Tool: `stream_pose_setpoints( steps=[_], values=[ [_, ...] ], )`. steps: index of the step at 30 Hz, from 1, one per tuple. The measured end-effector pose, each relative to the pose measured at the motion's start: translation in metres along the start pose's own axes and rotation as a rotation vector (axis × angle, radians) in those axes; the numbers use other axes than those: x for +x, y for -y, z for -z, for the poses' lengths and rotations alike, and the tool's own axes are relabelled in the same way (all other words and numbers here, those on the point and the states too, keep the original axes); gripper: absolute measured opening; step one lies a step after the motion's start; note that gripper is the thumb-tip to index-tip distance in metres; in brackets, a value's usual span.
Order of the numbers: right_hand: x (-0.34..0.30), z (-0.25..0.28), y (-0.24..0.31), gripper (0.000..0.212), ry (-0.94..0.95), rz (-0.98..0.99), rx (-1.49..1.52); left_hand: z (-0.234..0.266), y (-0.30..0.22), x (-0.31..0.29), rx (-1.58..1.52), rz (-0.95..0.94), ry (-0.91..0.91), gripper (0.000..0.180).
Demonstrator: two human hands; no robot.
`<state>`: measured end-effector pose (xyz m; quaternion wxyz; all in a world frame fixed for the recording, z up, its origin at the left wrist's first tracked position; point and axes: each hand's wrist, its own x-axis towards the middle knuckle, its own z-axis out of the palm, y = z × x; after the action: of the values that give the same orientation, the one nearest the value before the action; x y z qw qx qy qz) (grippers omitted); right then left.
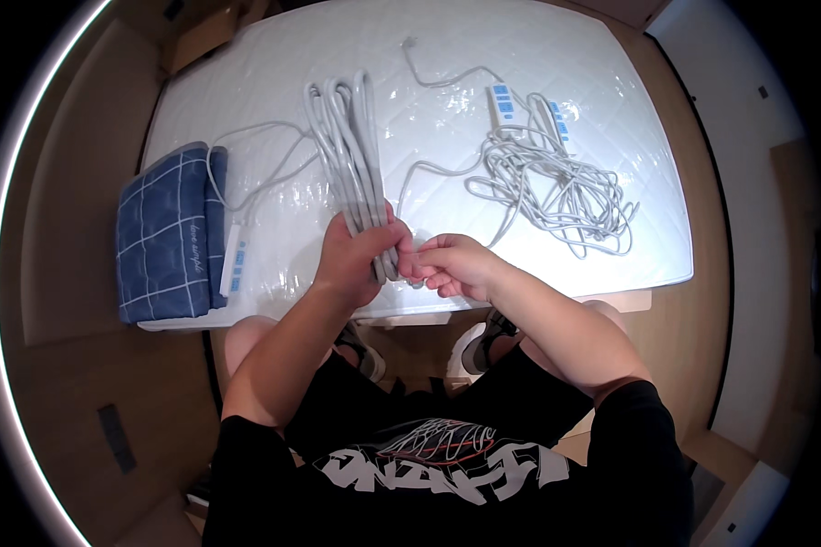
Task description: The person winds a long white cable into a coil by hand while seated between two beds.
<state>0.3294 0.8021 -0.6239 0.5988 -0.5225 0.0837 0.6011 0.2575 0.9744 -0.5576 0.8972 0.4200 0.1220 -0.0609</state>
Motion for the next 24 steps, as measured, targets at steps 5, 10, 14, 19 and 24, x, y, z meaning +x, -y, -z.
stream_pose_setpoints(
  steps=[5,10,14,19,24],
  values=[
    [-0.001,0.002,0.004,0.041,-0.236,0.244,0.057,-0.002,0.01,-0.001,0.08,0.064,-0.054,0.017],
    [-0.001,0.005,0.016,0.037,-0.282,0.839,0.093,0.011,0.026,0.004,0.203,0.097,-0.211,0.034],
    [-0.008,0.002,0.016,0.031,-0.12,0.92,-0.049,-0.004,0.023,0.0,-0.015,0.283,-0.091,0.046],
    [-0.009,-0.001,0.014,0.026,-0.082,0.866,-0.125,0.004,0.033,0.005,0.005,0.338,-0.001,0.042],
    [-0.015,0.003,0.016,0.018,0.058,0.762,0.05,0.009,0.044,0.005,0.025,0.295,0.134,0.032]
  ],
)
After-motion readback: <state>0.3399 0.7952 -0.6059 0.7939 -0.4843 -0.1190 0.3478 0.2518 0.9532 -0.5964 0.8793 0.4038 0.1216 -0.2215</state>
